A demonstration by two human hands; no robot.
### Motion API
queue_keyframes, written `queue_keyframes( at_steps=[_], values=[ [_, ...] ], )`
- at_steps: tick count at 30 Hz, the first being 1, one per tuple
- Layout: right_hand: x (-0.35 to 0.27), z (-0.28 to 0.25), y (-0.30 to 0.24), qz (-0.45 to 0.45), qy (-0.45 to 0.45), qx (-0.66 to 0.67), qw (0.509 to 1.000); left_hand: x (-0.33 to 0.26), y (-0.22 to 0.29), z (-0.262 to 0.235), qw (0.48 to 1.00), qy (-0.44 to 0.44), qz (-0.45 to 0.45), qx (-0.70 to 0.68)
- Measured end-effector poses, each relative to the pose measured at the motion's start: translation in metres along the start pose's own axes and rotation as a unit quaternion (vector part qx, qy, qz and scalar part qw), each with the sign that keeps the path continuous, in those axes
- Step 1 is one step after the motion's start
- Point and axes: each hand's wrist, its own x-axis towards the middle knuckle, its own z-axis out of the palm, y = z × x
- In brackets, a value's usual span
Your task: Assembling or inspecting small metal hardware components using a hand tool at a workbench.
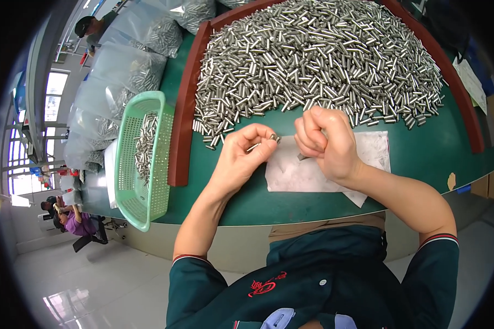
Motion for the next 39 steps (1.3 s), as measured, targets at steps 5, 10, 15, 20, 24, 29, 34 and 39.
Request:
queue_keyframes(
  at_steps=[5, 10, 15, 20, 24, 29, 34, 39],
  values=[
    [-0.001, -0.001, 0.001, 0.006, -0.009, 0.023, 1.0, 0.004, -0.009, -0.01, 0.963, -0.071, -0.066, -0.251],
    [0.001, 0.001, 0.003, 0.002, -0.001, 0.007, 1.0, 0.005, -0.009, -0.01, 0.961, -0.075, -0.066, -0.258],
    [0.002, -0.001, 0.003, 0.001, -0.003, 0.006, 1.0, 0.007, -0.005, -0.011, 0.94, -0.074, -0.123, -0.309],
    [0.003, -0.001, 0.003, 0.001, -0.003, 0.014, 1.0, 0.006, -0.005, -0.015, 0.936, -0.069, -0.125, -0.321],
    [0.003, -0.002, 0.001, 0.013, 0.0, 0.038, 0.999, 0.006, -0.004, -0.025, 0.917, -0.013, -0.089, -0.389],
    [0.003, -0.003, 0.001, 0.009, -0.001, 0.036, 0.999, 0.008, -0.006, -0.038, 0.981, 0.178, 0.063, 0.049],
    [0.003, -0.001, 0.001, 0.008, -0.004, 0.035, 0.999, 0.01, -0.009, -0.035, 0.857, 0.248, 0.159, 0.423],
    [0.002, -0.002, 0.0, 0.007, 0.003, 0.03, 1.0, 0.018, -0.019, -0.034, 0.821, 0.242, 0.204, 0.476]
  ],
)
